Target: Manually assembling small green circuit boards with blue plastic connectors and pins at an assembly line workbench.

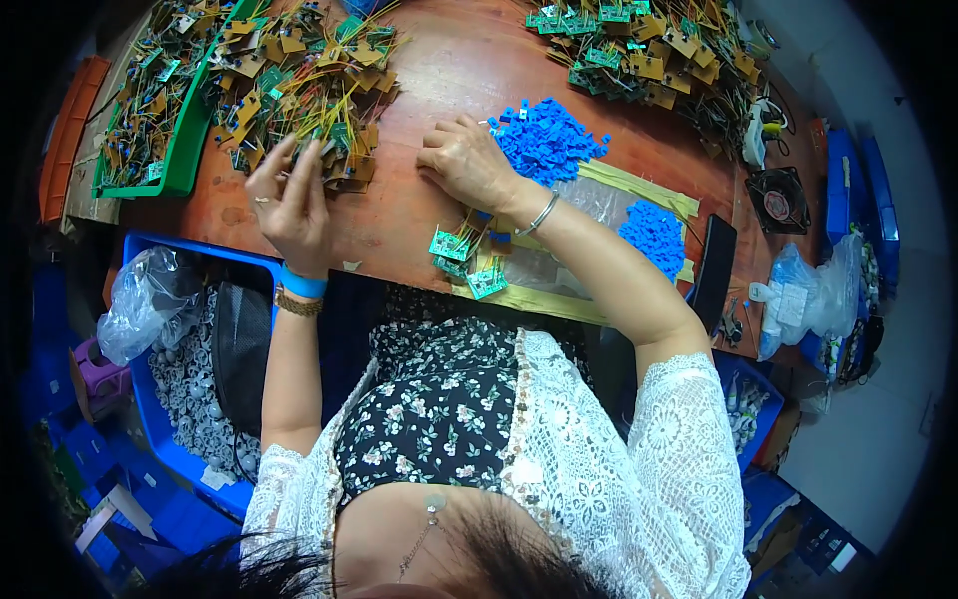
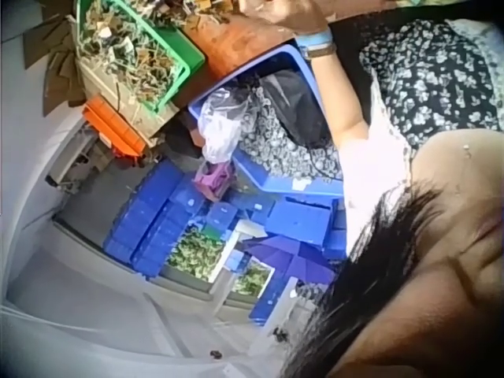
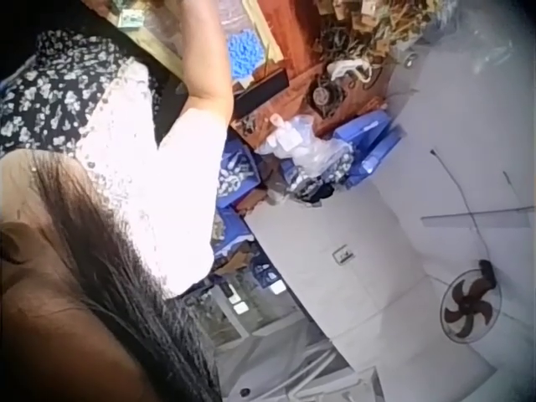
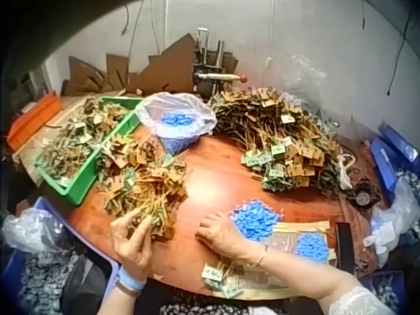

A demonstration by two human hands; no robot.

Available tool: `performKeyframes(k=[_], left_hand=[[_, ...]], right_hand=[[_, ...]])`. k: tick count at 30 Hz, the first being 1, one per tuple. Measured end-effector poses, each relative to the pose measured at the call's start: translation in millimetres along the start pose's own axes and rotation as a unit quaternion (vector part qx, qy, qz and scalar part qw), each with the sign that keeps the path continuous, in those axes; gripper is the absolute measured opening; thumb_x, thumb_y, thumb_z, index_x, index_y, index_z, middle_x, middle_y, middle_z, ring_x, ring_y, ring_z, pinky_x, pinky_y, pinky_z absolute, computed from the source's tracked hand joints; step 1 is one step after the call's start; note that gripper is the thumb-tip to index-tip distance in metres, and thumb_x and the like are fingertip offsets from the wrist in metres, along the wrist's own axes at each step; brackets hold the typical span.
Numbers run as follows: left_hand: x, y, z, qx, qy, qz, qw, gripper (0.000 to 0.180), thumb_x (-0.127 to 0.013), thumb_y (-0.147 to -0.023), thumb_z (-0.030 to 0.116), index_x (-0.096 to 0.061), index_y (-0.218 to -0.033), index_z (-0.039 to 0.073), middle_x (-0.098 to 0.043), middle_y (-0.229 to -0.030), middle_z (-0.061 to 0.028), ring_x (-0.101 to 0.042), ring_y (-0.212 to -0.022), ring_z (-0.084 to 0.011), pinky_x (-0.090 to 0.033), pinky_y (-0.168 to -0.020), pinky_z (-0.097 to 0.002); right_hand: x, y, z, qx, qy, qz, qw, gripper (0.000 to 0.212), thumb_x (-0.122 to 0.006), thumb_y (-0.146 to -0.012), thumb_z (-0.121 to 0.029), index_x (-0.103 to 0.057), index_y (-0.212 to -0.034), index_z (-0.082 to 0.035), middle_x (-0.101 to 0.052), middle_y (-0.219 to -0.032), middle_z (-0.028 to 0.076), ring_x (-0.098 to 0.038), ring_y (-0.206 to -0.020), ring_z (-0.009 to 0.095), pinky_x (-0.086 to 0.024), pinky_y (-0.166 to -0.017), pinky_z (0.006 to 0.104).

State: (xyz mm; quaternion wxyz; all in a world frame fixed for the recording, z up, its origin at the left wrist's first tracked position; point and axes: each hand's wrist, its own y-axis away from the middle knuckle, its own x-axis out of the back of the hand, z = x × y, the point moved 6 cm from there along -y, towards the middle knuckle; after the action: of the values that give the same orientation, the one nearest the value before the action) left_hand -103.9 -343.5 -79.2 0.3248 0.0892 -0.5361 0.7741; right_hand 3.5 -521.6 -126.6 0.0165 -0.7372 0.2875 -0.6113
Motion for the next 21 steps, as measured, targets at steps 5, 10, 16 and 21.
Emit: performKeyframes(k=[5,10,16,21], left_hand=[[-11.2,29.0,25.5,-0.102,0.043,-0.121,0.986,0.042,-0.067,-0.075,-0.004,-0.074,-0.115,0.009,-0.065,-0.123,-0.0104,-0.06,-0.105,-0.03,-0.054,-0.087,-0.0398],[-19.3,52.0,19.0,-0.112,0.086,-0.184,0.973,0.037,-0.065,-0.077,-0.006,-0.072,-0.112,0.004,-0.064,-0.125,-0.0117,-0.06,-0.112,-0.0331,-0.056,-0.092,-0.0416],[-13.7,45.8,19.2,-0.044,0.025,-0.09,0.995,0.033,-0.072,-0.081,0.0,-0.071,-0.114,0.004,-0.064,-0.119,-0.0133,-0.061,-0.103,-0.0331,-0.052,-0.089,-0.0428],[-27.4,44.5,2.6,0.049,-0.035,-0.088,0.994,0.039,-0.077,-0.081,0.006,-0.066,-0.118,0.004,-0.064,-0.105,-0.0124,-0.06,-0.093,-0.0312,-0.051,-0.086,-0.0398]], right_hand=[[0.6,4.1,-2.8,-0.009,0.073,-0.03,0.997,0.009,-0.074,-0.08,-0.016,-0.068,-0.083,-0.01,-0.062,-0.083,0.003,-0.059,-0.086,0.023,-0.044,-0.076,0.0376],[10.5,10.9,-2.9,-0.044,0.007,0.028,0.999,0.009,-0.076,-0.078,-0.013,-0.07,-0.084,-0.01,-0.064,-0.082,0.004,-0.06,-0.084,0.023,-0.042,-0.077,0.0377],[15.9,20.1,4.2,-0.126,0.01,0.04,0.991,0.009,-0.077,-0.077,-0.013,-0.072,-0.085,-0.01,-0.066,-0.083,0.004,-0.06,-0.087,0.023,-0.042,-0.078,0.0366],[11.3,15.3,-8.0,-0.112,0.029,0.041,0.992,0.009,-0.077,-0.076,-0.015,-0.071,-0.081,-0.01,-0.065,-0.082,0.004,-0.06,-0.089,0.023,-0.042,-0.079,0.0369]])
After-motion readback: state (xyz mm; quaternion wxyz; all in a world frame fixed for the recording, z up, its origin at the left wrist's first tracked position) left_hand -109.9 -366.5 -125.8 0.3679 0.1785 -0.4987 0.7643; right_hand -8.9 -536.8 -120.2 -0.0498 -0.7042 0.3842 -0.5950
